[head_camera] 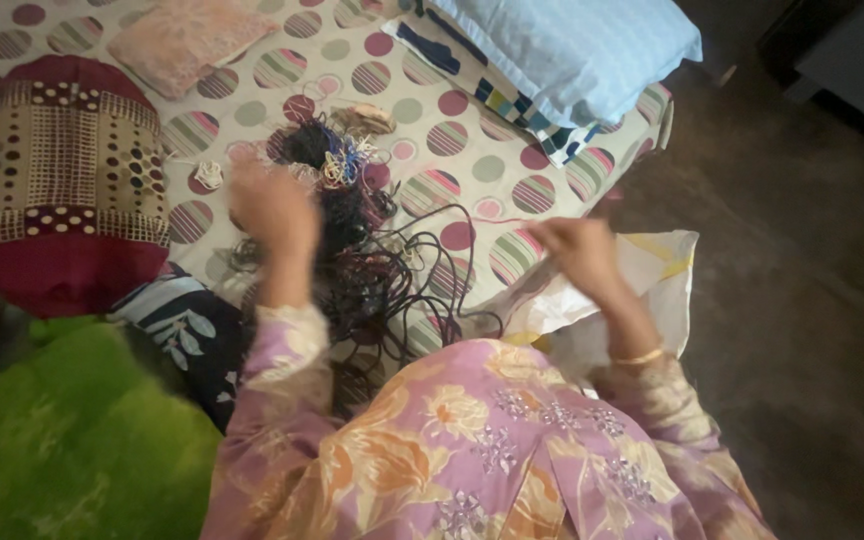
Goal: The person organizes tangled yarn on a bed. They separate yellow yarn from a pile, coil it, and place it into a white bag. They then untangle dark-colored yarn, coil it, and place it into the same bag. Finally, they handle a red string, coil it, and place it into the bag.
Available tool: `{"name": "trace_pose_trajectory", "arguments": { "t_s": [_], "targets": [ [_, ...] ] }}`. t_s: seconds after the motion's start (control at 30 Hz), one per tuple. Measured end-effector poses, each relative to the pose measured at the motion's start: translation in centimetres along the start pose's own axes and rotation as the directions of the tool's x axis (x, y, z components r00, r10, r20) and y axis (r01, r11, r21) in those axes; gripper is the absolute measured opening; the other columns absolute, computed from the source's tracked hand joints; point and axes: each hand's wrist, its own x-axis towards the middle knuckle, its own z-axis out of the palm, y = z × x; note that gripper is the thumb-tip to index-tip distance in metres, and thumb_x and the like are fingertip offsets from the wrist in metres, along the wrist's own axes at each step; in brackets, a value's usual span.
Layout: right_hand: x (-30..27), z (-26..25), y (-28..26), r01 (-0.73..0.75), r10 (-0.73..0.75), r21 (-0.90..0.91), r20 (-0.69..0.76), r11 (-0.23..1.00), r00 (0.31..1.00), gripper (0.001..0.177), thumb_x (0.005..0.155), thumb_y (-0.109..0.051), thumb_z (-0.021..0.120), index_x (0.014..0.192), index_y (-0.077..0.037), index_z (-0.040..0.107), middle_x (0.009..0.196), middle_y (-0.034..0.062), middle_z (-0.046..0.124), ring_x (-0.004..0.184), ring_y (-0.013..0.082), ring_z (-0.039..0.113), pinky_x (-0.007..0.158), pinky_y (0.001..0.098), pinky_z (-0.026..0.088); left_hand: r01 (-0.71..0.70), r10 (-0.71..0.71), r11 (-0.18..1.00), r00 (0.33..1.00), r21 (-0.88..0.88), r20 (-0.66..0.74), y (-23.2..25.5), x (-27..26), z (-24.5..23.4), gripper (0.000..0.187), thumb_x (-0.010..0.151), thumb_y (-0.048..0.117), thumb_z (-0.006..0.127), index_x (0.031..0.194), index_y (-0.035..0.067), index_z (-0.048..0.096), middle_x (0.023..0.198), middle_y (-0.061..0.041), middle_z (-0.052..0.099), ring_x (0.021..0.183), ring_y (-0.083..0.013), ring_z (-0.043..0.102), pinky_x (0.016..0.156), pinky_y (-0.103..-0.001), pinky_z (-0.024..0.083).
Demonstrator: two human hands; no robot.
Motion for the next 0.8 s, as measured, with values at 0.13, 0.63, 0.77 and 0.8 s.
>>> {"name": "trace_pose_trajectory", "arguments": {
  "t_s": [0.13,0.63,0.77,0.8],
  "targets": [
    [0.6,2.7,-5.6,0.306,-0.291,-0.094,0.142,0.948,0.946,0.034,0.104,-0.027,0.071,0.084,0.000,0.069,0.073,0.0160,0.062,0.063,0.0246,0.055,0.063,0.0386,0.045,0.251,0.498,0.324,0.775,-0.912,0.390,13.2,-2.8,-2.5,0.045,0.092,0.033,0.073,0.123,0.003,0.061,0.119,-0.017,0.063,0.114,-0.0265,0.062,0.099,-0.034,0.049],
    [0.0,1.8,-5.6,0.566,-0.817,-0.711,-0.019,0.416,0.576,0.024,0.095,-0.012,0.068,0.119,-0.012,0.067,0.132,0.0013,0.068,0.139,0.0186,0.054,0.122,0.0648,0.011,0.293,0.728,0.249,0.572,-0.923,0.378,11.1,1.0,-11.2,0.025,0.086,0.017,0.083,0.073,-0.001,0.071,0.058,0.002,0.057,0.055,-0.0038,0.048,0.049,-0.026,0.035],
    [0.7,-1.3,-4.9,0.443,-0.914,-0.871,-0.014,0.210,0.406,0.030,0.105,-0.021,0.066,0.133,-0.011,0.063,0.152,0.0074,0.062,0.146,0.0223,0.048,0.127,0.0499,0.012,0.407,0.778,0.000,0.574,-0.913,0.256,8.4,0.8,-10.4,0.024,0.089,0.008,0.079,0.074,-0.005,0.067,0.063,-0.001,0.057,0.058,-0.0054,0.049,0.053,-0.026,0.036],
    [0.7,-2.5,-4.9,0.476,-0.893,-0.853,0.025,0.216,0.449,0.029,0.103,-0.016,0.066,0.131,-0.009,0.065,0.152,0.0099,0.062,0.145,0.0243,0.051,0.128,0.0465,0.021,0.447,0.780,-0.036,0.572,-0.894,0.254,7.5,0.8,-10.1,0.024,0.090,0.006,0.078,0.074,-0.006,0.066,0.063,-0.002,0.057,0.059,-0.0060,0.050,0.054,-0.026,0.036]
  ]
}}
